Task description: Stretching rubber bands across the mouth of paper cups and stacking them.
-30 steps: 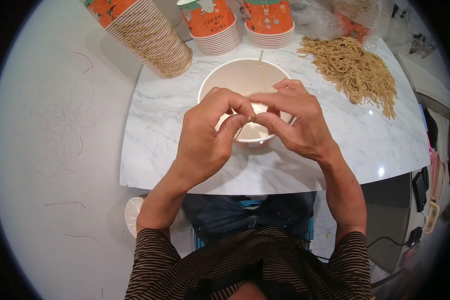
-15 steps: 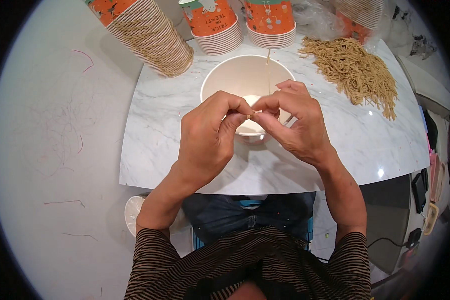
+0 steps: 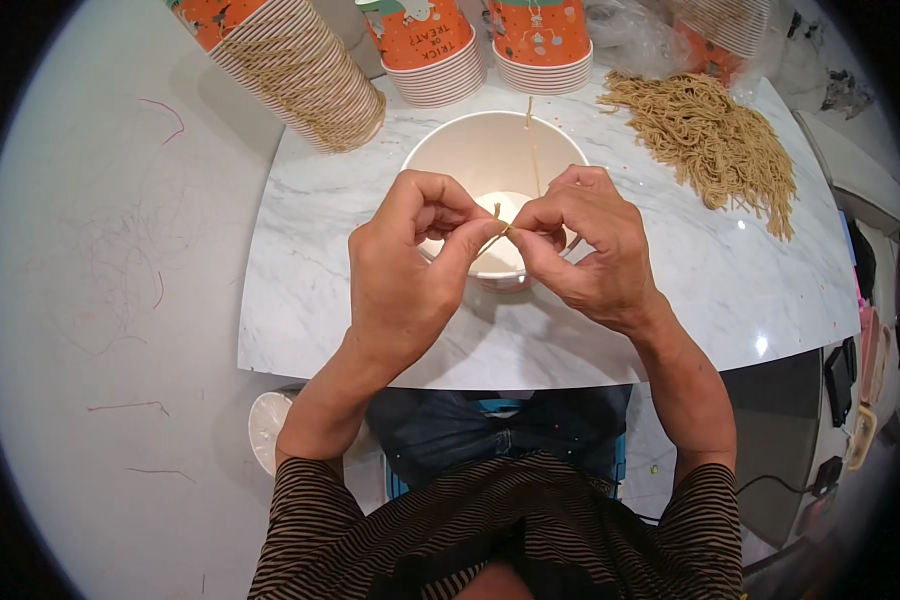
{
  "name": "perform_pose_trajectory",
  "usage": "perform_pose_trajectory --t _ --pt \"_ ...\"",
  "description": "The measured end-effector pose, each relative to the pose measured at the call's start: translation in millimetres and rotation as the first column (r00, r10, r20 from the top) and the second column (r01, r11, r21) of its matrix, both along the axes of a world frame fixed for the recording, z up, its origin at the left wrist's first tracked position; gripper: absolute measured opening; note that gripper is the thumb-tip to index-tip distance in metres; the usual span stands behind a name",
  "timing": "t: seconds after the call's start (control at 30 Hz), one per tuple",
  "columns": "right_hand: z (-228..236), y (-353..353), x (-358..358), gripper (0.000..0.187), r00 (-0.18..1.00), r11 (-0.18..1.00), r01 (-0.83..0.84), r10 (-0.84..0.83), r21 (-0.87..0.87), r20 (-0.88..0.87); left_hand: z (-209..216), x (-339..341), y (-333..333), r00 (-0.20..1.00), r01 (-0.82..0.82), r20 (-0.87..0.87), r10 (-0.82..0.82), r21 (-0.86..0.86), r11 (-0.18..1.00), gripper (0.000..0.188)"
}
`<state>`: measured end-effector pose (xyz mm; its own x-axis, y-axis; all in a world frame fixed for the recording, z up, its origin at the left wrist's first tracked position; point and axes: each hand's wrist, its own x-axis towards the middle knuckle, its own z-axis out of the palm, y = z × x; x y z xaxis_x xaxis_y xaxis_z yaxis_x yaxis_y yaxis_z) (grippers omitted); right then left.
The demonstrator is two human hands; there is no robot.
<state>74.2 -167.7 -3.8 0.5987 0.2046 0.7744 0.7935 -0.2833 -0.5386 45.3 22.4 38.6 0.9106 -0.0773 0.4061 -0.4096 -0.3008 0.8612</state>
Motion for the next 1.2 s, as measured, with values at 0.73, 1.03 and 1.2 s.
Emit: perform_pose_trajectory --t 0.73,1.03,1.2 --pt "-3.9 -3.3 3.1 0.01 1.0 0.999 -0.027 0.028 -0.027 0.013 2.6 5.2 8.1 0.967 0.02 0.216 -0.137 0.47 0.882 0.006" --pt "-2.7 2.3 -0.5 0.016 0.998 0.998 -0.06 0.06 0.011 -0.03 28.1 15.2 25.5 0.857 0.375 -0.403 -0.32 0.063 0.925 0.008" --pt "-0.2 -0.9 2.8 0.02 0.991 0.993 -0.114 0.115 -0.014 0.069 29.3 16.9 27.4 0.846 0.381 -0.418 -0.33 0.043 0.923 0.01"
